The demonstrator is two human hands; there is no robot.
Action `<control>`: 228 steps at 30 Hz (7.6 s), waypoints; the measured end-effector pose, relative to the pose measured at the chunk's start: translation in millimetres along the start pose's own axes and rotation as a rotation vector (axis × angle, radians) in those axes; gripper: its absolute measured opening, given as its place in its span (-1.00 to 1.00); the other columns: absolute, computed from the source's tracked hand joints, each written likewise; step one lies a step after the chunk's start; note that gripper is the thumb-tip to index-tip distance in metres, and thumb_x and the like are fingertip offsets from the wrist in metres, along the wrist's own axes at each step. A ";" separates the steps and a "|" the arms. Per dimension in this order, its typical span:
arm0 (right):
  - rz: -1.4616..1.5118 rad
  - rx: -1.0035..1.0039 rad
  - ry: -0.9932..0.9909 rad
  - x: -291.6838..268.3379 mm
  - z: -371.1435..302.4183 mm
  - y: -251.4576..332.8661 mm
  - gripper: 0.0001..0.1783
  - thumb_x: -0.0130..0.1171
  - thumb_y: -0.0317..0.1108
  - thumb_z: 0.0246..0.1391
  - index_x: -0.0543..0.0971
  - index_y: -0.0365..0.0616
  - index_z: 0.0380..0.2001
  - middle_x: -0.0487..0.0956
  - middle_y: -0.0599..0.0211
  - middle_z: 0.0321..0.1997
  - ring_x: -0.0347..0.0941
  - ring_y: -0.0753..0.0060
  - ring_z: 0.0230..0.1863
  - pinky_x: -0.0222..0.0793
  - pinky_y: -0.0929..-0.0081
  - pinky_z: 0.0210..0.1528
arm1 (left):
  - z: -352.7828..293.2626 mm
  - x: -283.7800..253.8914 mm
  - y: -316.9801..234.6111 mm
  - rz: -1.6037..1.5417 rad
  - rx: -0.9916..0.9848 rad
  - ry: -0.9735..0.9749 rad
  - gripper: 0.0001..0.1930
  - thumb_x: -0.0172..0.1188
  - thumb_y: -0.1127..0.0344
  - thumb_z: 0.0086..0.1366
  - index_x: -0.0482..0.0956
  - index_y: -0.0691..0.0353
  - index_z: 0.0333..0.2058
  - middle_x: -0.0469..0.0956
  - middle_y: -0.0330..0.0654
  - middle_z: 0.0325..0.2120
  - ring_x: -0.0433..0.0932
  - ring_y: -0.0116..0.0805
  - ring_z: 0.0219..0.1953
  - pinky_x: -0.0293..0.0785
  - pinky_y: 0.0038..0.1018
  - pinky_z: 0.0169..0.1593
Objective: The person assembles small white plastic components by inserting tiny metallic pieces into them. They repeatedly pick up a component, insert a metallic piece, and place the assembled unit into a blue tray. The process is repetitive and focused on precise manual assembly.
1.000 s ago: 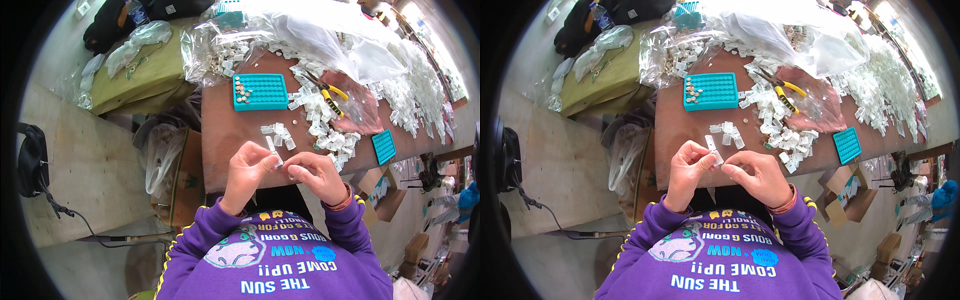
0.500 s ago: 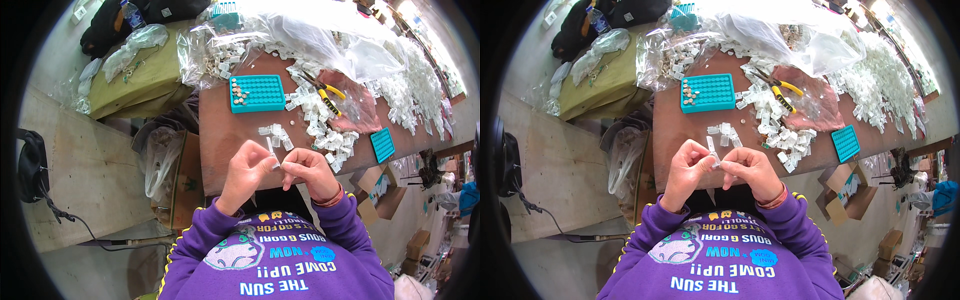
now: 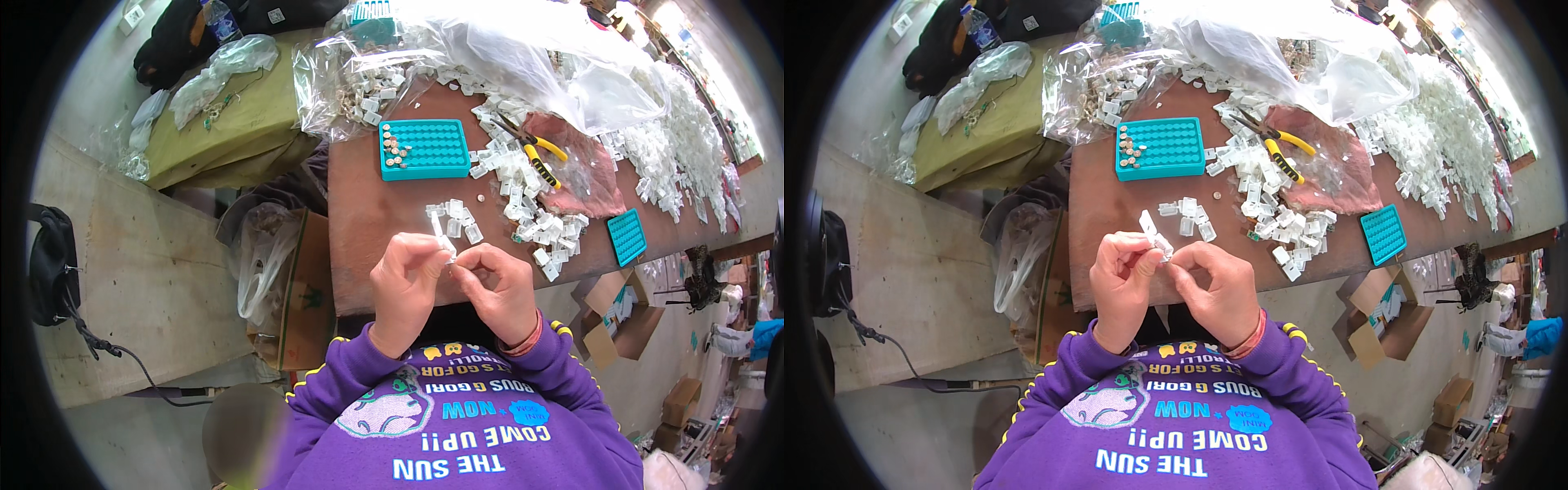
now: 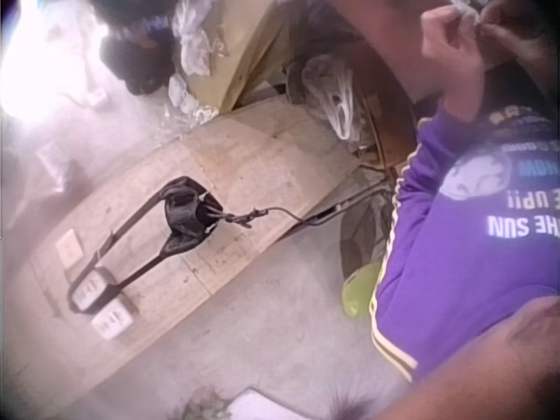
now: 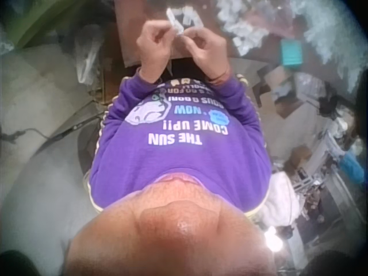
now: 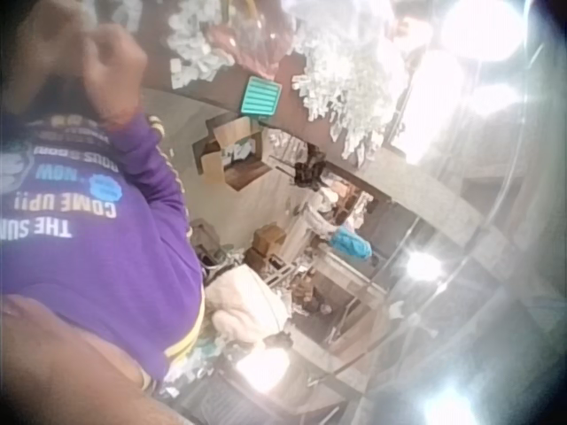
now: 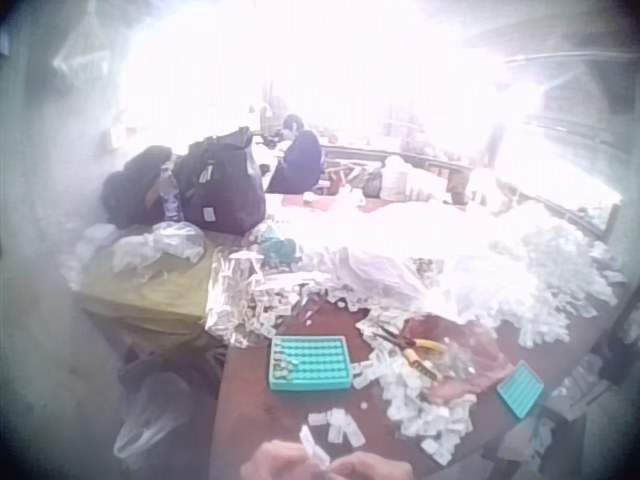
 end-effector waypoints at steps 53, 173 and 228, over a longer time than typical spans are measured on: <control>-0.505 -0.382 0.138 67.8 242.3 -43.3 -0.89 0.24 -0.45 -0.12 0.64 -0.16 -0.43 0.63 0.24 -0.45 0.60 0.36 -0.41 0.50 0.47 -0.29 | 59.0 -25.9 104.1 -0.979 -0.492 -0.298 -0.85 0.06 0.28 0.40 0.40 0.14 -0.11 0.57 -0.15 -0.24 0.56 -0.49 -0.35 0.36 -0.65 -0.45; -0.267 -0.543 -0.170 3.8 59.3 24.1 -0.78 0.33 -0.45 -0.08 0.65 -0.13 -0.28 0.59 0.24 -0.33 0.58 0.25 -0.36 0.51 0.43 -0.34 | 29.8 25.2 54.5 -1.043 -0.673 0.163 -0.73 0.03 0.22 0.42 0.44 0.23 -0.02 0.53 -0.30 -0.24 0.50 -0.58 -0.30 0.48 -0.62 -0.19; 0.035 0.065 -0.031 -97.3 46.0 -54.9 -0.93 0.15 -0.61 0.09 0.58 -0.28 -0.34 0.59 0.37 -0.36 0.53 0.58 -0.35 0.44 0.65 -0.26 | 21.5 8.1 95.5 -0.989 -0.619 0.158 -0.71 0.12 0.30 0.36 0.41 0.12 0.04 0.54 -0.10 -0.09 0.53 -0.14 -0.01 0.56 -0.26 -0.14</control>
Point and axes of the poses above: each hand's wrist, its own z-axis towards the middle knuckle, its own x-axis out of the palm, y = z × x, the point moved 8 cm from there along z, towards the middle knuckle
